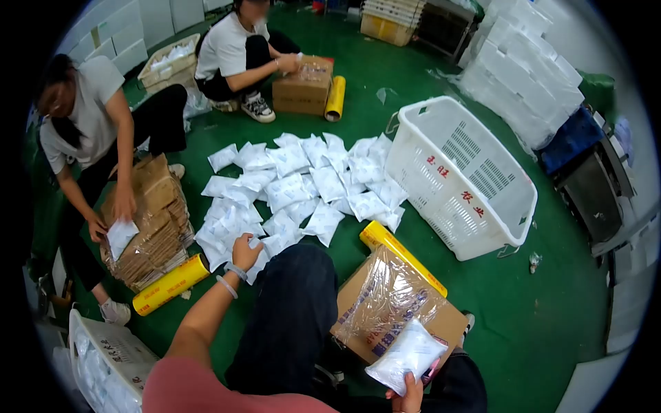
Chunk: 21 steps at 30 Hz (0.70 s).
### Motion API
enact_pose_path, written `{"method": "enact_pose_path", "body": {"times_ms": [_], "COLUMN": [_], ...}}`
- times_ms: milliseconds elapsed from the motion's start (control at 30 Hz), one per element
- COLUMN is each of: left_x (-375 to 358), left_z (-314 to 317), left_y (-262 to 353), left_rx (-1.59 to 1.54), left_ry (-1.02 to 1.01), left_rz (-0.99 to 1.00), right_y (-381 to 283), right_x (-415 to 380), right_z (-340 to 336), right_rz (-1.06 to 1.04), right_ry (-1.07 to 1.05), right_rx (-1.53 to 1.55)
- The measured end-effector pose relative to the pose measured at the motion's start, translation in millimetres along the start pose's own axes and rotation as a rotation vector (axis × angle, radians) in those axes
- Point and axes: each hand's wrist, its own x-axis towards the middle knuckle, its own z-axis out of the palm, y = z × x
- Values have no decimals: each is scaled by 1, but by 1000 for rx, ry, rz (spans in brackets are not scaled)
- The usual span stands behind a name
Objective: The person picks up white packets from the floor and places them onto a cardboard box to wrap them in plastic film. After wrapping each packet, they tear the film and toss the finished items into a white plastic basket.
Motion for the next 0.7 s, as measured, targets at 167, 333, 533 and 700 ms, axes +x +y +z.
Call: {"method": "enact_pose_path", "body": {"times_ms": [167, 333, 533, 700], "left_x": [45, 107, 97, 40], "left_z": [34, -10, -29, -21], "left_y": [-1, -18, -79, -91], "left_rx": [378, 626, 355, 241], "left_ry": [300, -81, -595, -285], "left_rz": [104, -314, -126, 52], "right_y": [-70, -216, -328, -237], "right_x": [45, 149, 334, 290], "right_z": [10, 49, 33, 46], "right_rz": [73, -162, -148, -100], "right_ry": [18, -29, -46, -258], "right_rx": [-125, -26, 401, -320]}}
